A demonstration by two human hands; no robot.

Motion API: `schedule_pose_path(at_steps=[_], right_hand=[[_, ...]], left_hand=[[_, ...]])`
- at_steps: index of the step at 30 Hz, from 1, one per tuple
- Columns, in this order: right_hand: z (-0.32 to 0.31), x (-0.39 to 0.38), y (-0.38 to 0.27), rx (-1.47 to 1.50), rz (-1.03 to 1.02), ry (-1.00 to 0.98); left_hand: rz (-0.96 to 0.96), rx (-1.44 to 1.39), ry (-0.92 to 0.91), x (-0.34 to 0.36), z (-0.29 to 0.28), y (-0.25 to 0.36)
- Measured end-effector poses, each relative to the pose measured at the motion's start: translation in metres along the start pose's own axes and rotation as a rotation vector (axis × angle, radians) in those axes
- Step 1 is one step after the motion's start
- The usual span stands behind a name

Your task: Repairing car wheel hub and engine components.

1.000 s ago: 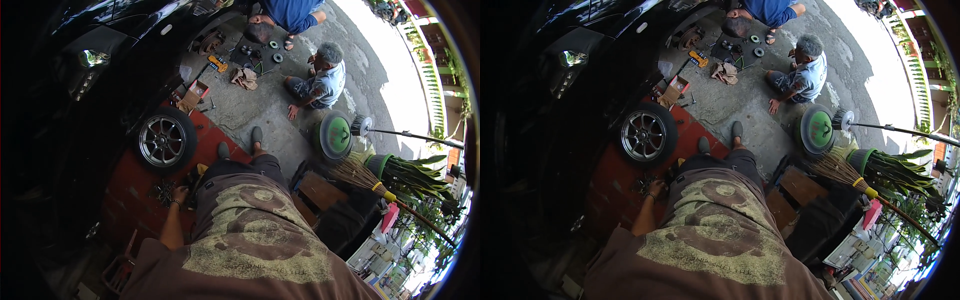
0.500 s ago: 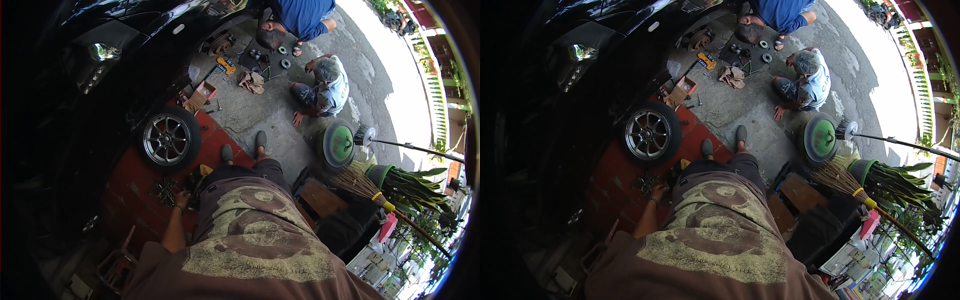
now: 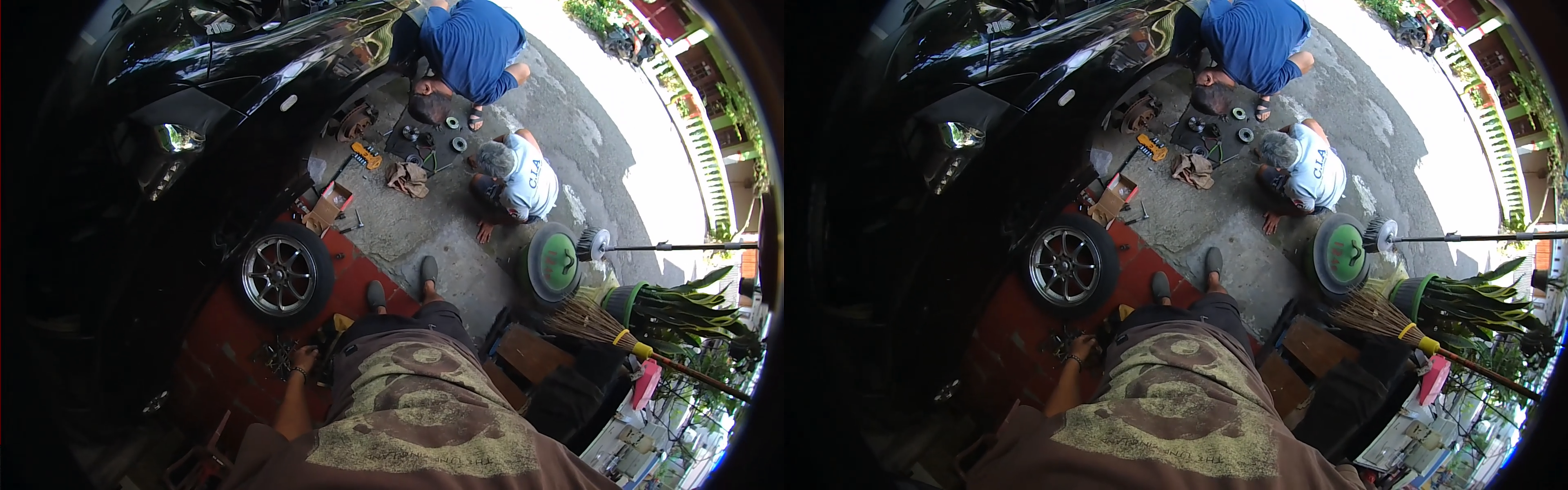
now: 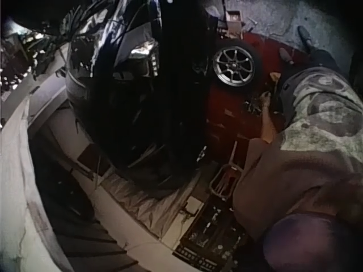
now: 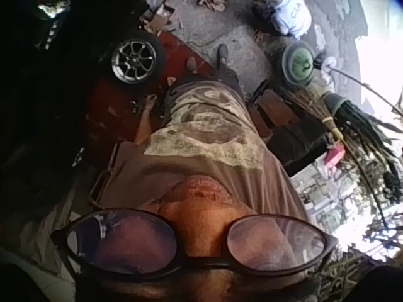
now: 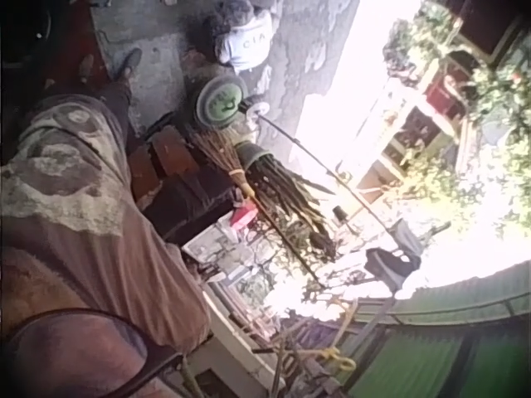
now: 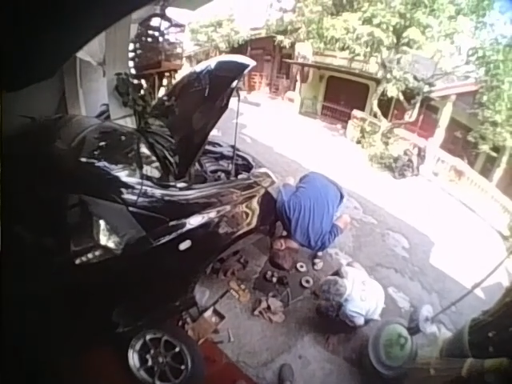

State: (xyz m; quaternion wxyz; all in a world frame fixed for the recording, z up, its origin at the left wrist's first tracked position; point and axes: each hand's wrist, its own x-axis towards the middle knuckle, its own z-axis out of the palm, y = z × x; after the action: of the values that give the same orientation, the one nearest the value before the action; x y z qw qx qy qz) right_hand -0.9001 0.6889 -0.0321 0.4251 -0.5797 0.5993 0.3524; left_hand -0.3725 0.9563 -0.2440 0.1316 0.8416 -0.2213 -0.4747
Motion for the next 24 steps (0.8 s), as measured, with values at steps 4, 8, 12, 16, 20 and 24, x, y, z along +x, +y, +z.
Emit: schedule_pose_path(at_steps=[4,8,12,16,20,24], right_hand=[[0.013,-0.006,0.004,-0.029,-0.014,-0.036],[0.013,-0.006,0.012,-0.053,-0.012,-0.061],[0.021,0.044,0.058,-0.103,-0.033,0.046],[-0.079,0.112,-0.007,0.297,-0.100,0.730],[-0.186,0.170,-0.132,0.333,-0.374,0.619],[-0.234,0.304,-0.216,0.279,-0.588,0.495]], left_hand=[[-0.105,-0.161,-0.017,0.008,-0.012,0.021],[-0.154,-0.242,-0.057,0.019,-0.014,0.035],[-0.077,0.014,-0.054,0.042,-0.014,0.037],[-0.062,0.222,-0.104,0.064,-0.029,0.065],[-0.190,-0.162,-0.057,0.116,-0.036,0.126],[-0.089,-0.414,0.075,0.182,-0.022,0.279]])
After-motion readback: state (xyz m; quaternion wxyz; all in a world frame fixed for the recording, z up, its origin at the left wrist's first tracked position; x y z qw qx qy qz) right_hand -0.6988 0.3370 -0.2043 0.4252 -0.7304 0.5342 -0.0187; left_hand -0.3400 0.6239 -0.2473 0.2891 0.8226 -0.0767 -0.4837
